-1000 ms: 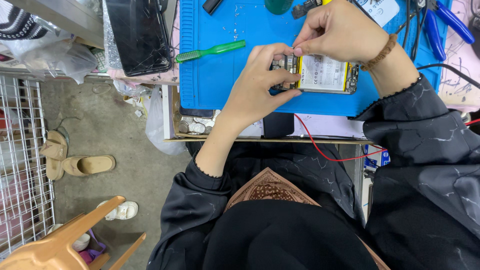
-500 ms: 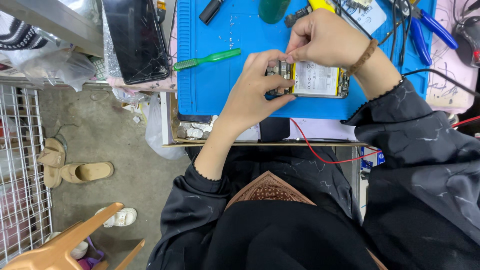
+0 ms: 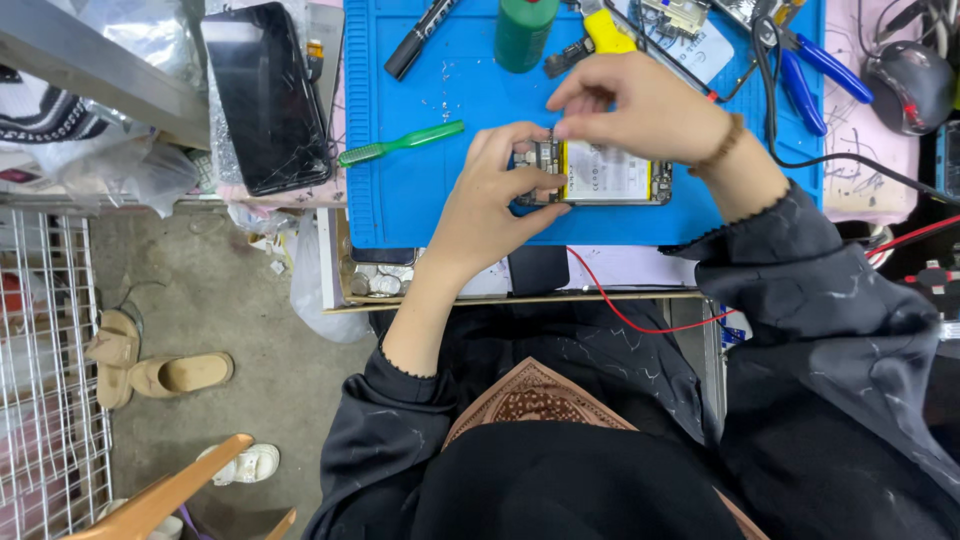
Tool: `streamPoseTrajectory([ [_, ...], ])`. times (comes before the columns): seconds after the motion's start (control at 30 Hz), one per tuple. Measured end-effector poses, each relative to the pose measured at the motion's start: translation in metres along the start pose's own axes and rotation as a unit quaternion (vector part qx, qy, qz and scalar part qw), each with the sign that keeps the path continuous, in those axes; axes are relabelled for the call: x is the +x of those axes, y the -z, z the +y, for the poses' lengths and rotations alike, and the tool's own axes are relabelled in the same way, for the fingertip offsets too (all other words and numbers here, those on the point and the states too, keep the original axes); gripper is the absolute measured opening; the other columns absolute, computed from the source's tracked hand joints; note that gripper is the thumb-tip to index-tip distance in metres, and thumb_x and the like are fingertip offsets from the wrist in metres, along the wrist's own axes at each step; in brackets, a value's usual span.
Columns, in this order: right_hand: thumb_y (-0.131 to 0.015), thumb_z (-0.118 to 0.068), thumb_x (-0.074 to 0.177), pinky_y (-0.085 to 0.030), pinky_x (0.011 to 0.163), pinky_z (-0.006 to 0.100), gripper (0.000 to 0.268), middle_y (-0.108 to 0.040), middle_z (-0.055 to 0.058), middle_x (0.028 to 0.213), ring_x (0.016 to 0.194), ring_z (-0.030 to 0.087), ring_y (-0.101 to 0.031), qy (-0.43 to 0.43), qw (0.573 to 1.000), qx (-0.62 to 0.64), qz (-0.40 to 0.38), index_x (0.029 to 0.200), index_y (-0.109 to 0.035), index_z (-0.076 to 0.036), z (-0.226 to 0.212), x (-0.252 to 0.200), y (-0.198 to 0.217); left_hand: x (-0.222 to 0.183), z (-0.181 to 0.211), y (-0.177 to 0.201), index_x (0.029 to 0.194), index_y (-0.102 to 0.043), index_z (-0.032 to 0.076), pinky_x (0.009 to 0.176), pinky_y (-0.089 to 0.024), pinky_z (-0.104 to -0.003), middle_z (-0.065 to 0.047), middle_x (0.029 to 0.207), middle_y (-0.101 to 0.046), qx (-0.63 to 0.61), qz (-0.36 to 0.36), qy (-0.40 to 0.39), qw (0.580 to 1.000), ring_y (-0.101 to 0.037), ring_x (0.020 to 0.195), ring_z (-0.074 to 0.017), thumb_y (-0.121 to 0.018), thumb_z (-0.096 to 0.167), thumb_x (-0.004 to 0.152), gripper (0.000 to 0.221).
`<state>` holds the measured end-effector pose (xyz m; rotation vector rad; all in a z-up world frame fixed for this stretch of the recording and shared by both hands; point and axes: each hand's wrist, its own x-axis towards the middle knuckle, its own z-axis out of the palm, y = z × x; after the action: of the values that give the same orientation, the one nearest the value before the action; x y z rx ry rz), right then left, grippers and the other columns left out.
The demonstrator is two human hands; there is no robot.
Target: The person disconnects and reconnects internal ribbon cables and components within a mobile phone using their hands and a small prying tool. They manipulate a battery and the device's logic board on a repair mat.
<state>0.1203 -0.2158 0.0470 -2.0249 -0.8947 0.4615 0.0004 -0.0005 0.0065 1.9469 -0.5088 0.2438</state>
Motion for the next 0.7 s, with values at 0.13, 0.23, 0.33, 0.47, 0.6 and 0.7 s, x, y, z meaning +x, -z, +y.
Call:
streamPoseTrajectory([
  [0.13,-0.069,-0.010,0.106,-0.052,0.096,0.029,0.019,-0.069,0.007,0.115,0.106,0.013,-0.065,-0.017,0.991,-0.007,0.131,0.123,-0.071,-0.002,-0.008,-0.054,0.011,-0.002,0.001,0.001,0.107,-0.075,0.011,0.107,-0.047,-0.041,-0.006,0.136,-0.056,0.063,0.008,-0.041,0.997,-0.051,0.126,-0.0305,-0.089,0.015,0.080,0.030],
  [0.23,-0.067,-0.004,0.105,-0.050,0.101,0.033,0.018,-0.067,0.010,0.117,0.111,0.021,-0.063,-0.024,0.977,-0.056,0.204,0.122,-0.070,-0.002,-0.015,-0.091,-0.004,0.000,0.005,-0.004,0.116,-0.072,0.014,0.113,-0.042,-0.045,-0.005,0.137,-0.058,0.123,-0.010,-0.056,0.991,-0.051,0.129,-0.0293,-0.084,0.017,0.082,0.036],
  [0.33,-0.068,0.000,0.099,-0.048,0.105,0.038,0.022,-0.065,0.013,0.121,0.117,0.031,-0.061,-0.024,0.957,-0.144,0.251,0.121,-0.069,-0.001,-0.022,-0.120,-0.027,-0.003,0.012,-0.017,0.130,-0.067,0.016,0.124,-0.030,-0.053,-0.004,0.142,-0.056,0.207,-0.029,-0.101,0.973,-0.050,0.136,-0.0275,-0.079,0.023,0.086,0.047],
  [0.47,-0.071,-0.001,0.092,-0.046,0.106,0.044,0.027,-0.062,0.016,0.129,0.124,0.037,-0.057,-0.007,0.940,-0.211,0.267,0.119,-0.070,0.000,-0.024,-0.134,-0.045,-0.001,0.013,-0.049,0.143,-0.061,0.013,0.124,-0.028,-0.054,-0.007,0.154,-0.050,0.239,-0.051,-0.133,0.960,-0.044,0.143,-0.0316,-0.075,0.030,0.092,0.055],
  [0.6,-0.074,-0.004,0.091,-0.044,0.102,0.046,0.024,-0.065,0.013,0.125,0.122,0.034,-0.059,0.003,0.922,-0.282,0.266,0.114,-0.072,-0.002,-0.024,-0.131,-0.051,0.001,0.008,-0.060,0.142,-0.062,0.014,0.125,-0.031,-0.050,-0.006,0.155,-0.053,0.247,-0.061,-0.116,0.960,-0.043,0.147,-0.0301,-0.072,0.026,0.098,0.047],
  [0.7,-0.075,-0.004,0.093,-0.045,0.097,0.045,0.016,-0.067,0.010,0.118,0.113,0.033,-0.059,-0.013,0.931,-0.271,0.246,0.109,-0.073,-0.005,-0.028,-0.125,-0.039,0.004,0.011,-0.060,0.137,-0.064,0.013,0.126,-0.033,-0.049,-0.006,0.153,-0.054,0.220,-0.064,-0.101,0.968,-0.044,0.146,-0.0304,-0.072,0.025,0.097,0.042],
])
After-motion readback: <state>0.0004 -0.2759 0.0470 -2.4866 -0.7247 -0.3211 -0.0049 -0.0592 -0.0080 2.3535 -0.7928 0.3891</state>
